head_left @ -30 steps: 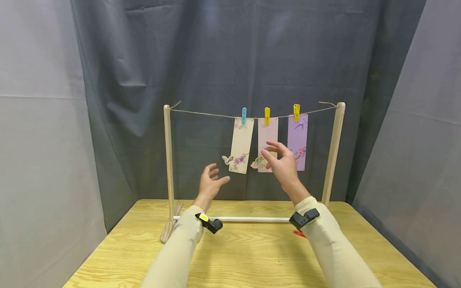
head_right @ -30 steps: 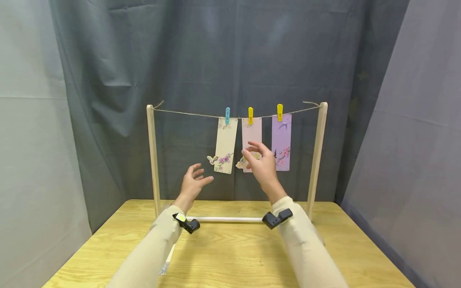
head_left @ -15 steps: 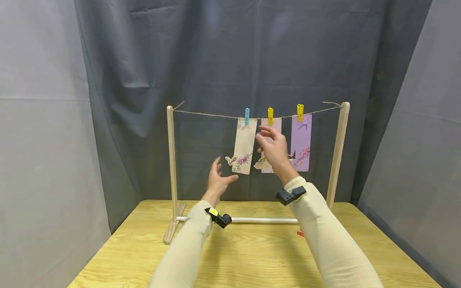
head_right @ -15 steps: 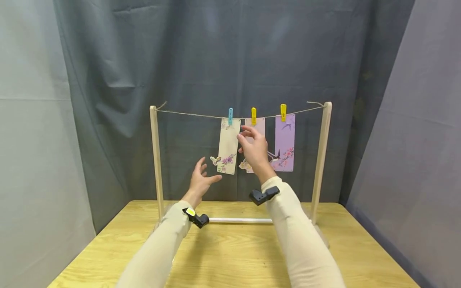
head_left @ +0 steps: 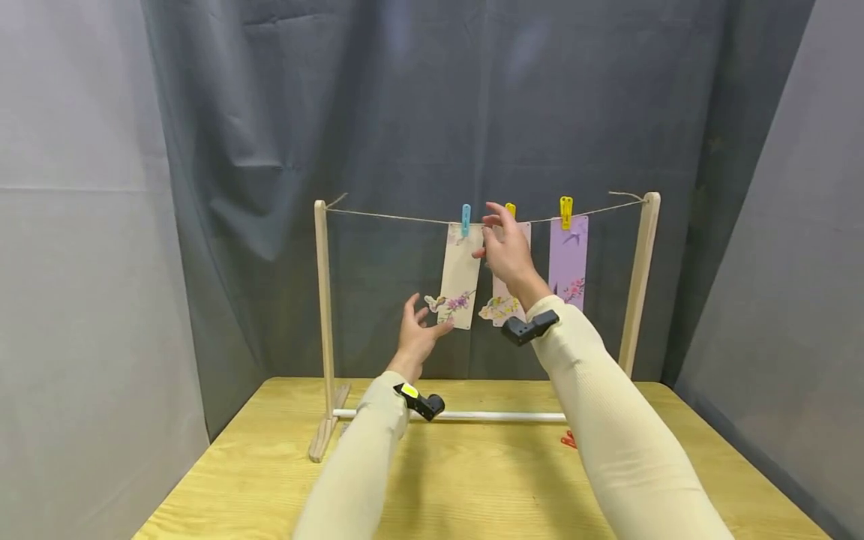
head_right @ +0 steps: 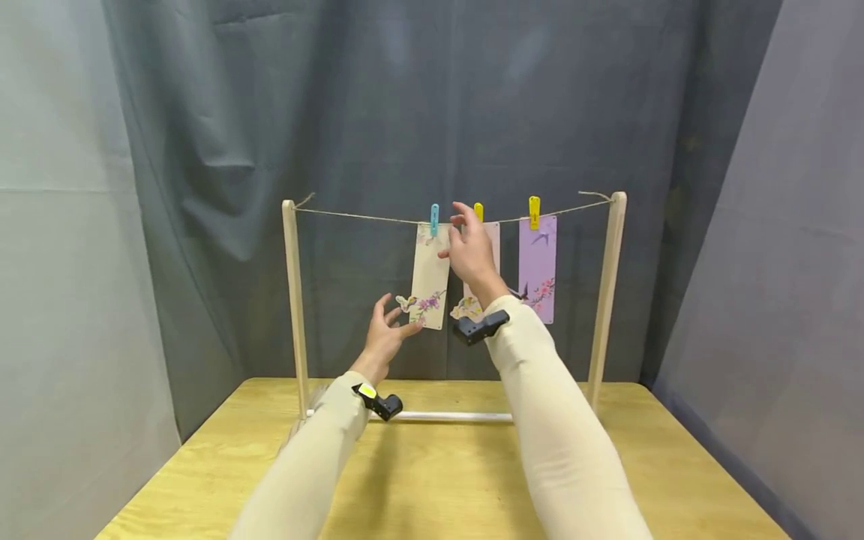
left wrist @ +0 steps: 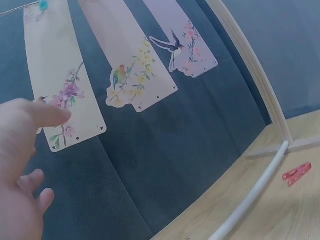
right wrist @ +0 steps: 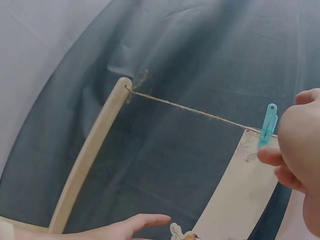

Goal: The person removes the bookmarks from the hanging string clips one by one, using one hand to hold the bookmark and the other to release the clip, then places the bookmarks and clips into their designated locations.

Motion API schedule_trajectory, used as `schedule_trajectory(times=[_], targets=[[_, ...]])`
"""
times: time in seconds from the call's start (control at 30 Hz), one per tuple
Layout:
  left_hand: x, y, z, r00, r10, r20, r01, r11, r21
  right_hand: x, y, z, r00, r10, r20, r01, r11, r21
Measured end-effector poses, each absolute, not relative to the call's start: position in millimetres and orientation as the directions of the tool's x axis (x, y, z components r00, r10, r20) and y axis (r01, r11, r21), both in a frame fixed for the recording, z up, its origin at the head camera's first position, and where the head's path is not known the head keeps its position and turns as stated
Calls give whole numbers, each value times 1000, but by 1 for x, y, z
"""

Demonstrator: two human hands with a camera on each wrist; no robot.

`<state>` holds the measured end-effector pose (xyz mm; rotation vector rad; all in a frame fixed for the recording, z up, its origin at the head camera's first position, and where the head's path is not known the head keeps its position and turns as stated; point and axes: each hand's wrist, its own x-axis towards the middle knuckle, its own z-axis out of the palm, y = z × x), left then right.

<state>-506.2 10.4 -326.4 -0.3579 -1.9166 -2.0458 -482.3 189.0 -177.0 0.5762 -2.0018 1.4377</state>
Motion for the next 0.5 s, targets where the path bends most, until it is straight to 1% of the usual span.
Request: schedule_trajectory(times=[0.2,0.3,0.4,0.5], targets=[[-504,13,-321,-925,-15,380,380,-51,924,-487,182,-162,-745,-60,665,-637,362,-681],[-502,13,-319,-927,-30,373,374,-42,926,-490,174,-158,-757,-78,649,-630,353,-692],[-501,14,-320,-927,-52,370,372,-27,928,-493,168,-156,-781,-91,618,-609,331,-721],[-501,18,-323,-924,-50,378,381,-43,924,-495,167,-157,-811,-103,576,-574,335,-747]])
